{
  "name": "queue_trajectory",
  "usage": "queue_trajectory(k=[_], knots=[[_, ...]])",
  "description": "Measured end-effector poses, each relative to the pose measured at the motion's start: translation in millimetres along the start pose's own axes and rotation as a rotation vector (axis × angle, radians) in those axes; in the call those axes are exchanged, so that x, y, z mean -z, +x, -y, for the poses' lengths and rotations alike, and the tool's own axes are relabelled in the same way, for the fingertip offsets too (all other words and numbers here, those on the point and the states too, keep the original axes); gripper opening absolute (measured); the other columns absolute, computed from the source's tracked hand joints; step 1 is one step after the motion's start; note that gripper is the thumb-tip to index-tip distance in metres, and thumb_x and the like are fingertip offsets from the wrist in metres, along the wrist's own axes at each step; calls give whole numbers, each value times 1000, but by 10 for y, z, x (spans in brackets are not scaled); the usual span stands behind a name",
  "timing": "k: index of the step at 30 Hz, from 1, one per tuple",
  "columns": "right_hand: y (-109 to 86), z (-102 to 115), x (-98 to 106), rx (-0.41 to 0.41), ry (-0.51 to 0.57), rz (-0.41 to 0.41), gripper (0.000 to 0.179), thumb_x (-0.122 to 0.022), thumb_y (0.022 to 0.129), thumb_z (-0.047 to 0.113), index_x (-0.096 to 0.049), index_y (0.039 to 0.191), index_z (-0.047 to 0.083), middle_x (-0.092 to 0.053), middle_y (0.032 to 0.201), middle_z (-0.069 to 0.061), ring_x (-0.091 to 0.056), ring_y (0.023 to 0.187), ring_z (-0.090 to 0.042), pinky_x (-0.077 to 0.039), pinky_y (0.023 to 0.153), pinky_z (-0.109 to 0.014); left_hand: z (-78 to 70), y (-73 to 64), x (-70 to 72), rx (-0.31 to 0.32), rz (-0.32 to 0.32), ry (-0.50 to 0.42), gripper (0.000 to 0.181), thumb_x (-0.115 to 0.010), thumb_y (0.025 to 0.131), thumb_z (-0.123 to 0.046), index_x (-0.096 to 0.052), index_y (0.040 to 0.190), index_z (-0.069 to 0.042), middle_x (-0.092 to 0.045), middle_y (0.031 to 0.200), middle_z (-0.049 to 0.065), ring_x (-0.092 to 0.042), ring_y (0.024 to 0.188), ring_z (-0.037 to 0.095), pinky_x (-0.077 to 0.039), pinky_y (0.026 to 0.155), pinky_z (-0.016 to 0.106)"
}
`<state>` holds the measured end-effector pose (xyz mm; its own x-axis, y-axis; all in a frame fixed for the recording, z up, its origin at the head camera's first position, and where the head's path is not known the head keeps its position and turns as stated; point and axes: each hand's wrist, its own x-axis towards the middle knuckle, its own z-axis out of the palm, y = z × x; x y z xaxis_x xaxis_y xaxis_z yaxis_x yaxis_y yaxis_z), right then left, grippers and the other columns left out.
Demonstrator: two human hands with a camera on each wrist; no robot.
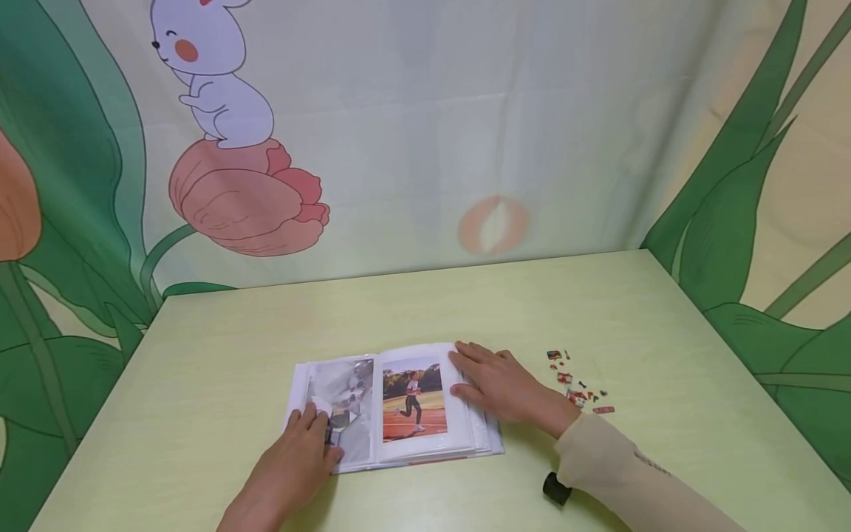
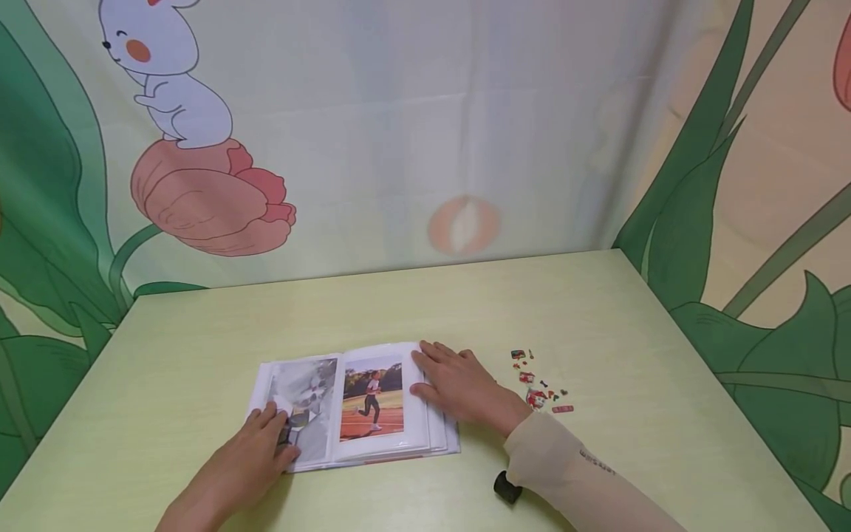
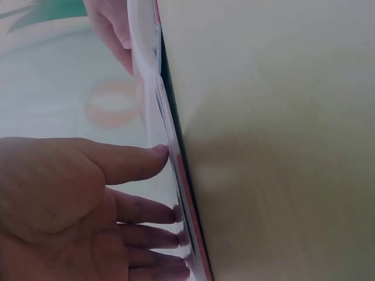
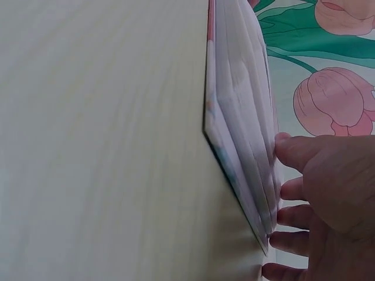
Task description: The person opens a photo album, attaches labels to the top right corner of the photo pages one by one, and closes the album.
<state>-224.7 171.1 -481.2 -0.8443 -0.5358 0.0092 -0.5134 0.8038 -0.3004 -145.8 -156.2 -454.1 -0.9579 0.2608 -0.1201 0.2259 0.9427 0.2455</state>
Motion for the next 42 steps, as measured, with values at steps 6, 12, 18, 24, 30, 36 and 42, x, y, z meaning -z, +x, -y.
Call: queue_trajectory(k=[6, 12, 18, 24, 30, 36, 42], knots=[[10, -4, 39, 2, 10, -5, 65, -56, 106, 43, -42, 157, 5, -31, 166, -16, -31, 152, -33, -38, 113, -57, -43, 18, 58, 1, 39, 34, 63, -72, 97, -27, -52, 139, 16, -39, 150, 41, -36, 138, 62, -38, 109, 66], [0, 12, 106, -5, 64, -10, 63, -59, 106, 38, -44, 156, 3, -30, 166, -20, -34, 150, -37, -37, 115, -58, -151, 44, 120, -38, 7, 3, 64, -72, 98, -27, -51, 142, 13, -37, 152, 40, -34, 141, 59, -35, 114, 63], [-46, 0, 189, -31, 113, -21, 64, -61, 105, 39, -44, 156, 3, -33, 165, -18, -36, 149, -39, -36, 115, -60, -257, 74, 138, -165, -165, -81, 64, -74, 97, -22, -48, 148, 9, -40, 156, 31, -38, 145, 49, -37, 115, 58], [-170, -81, 265, -48, 108, -41, 64, -61, 105, 38, -44, 155, 2, -38, 162, -18, -37, 148, -38, -36, 116, -58, -334, 114, 131, -240, -224, -112, 73, -76, 96, -19, -41, 154, 7, -38, 160, 26, -37, 146, 46, -37, 115, 56], [-334, -214, 304, -49, 91, -81, 62, -61, 105, 35, -46, 153, -2, -41, 160, -20, -39, 146, -40, -37, 115, -60, -418, 160, 125, -257, -234, -105, 72, -76, 95, -17, -41, 154, 7, -38, 160, 25, -36, 148, 43, -35, 117, 54], [-488, -341, 331, -85, 81, -85, 61, -62, 105, 33, -47, 153, -1, -42, 159, -20, -40, 146, -41, -37, 112, -64, -534, 222, 112, -284, -242, -110, 67, -74, 96, -16, -44, 152, 7, -39, 159, 27, -36, 147, 45, -36, 117, 55], [-645, -444, 375, -83, 84, -112, 60, -63, 105, 30, -47, 151, -4, -43, 157, -23, -41, 144, -43, -38, 113, -60, -668, 276, 115, -305, -220, -131, 68, -74, 97, -17, -43, 153, 6, -38, 160, 25, -36, 147, 46, -34, 117, 56]])
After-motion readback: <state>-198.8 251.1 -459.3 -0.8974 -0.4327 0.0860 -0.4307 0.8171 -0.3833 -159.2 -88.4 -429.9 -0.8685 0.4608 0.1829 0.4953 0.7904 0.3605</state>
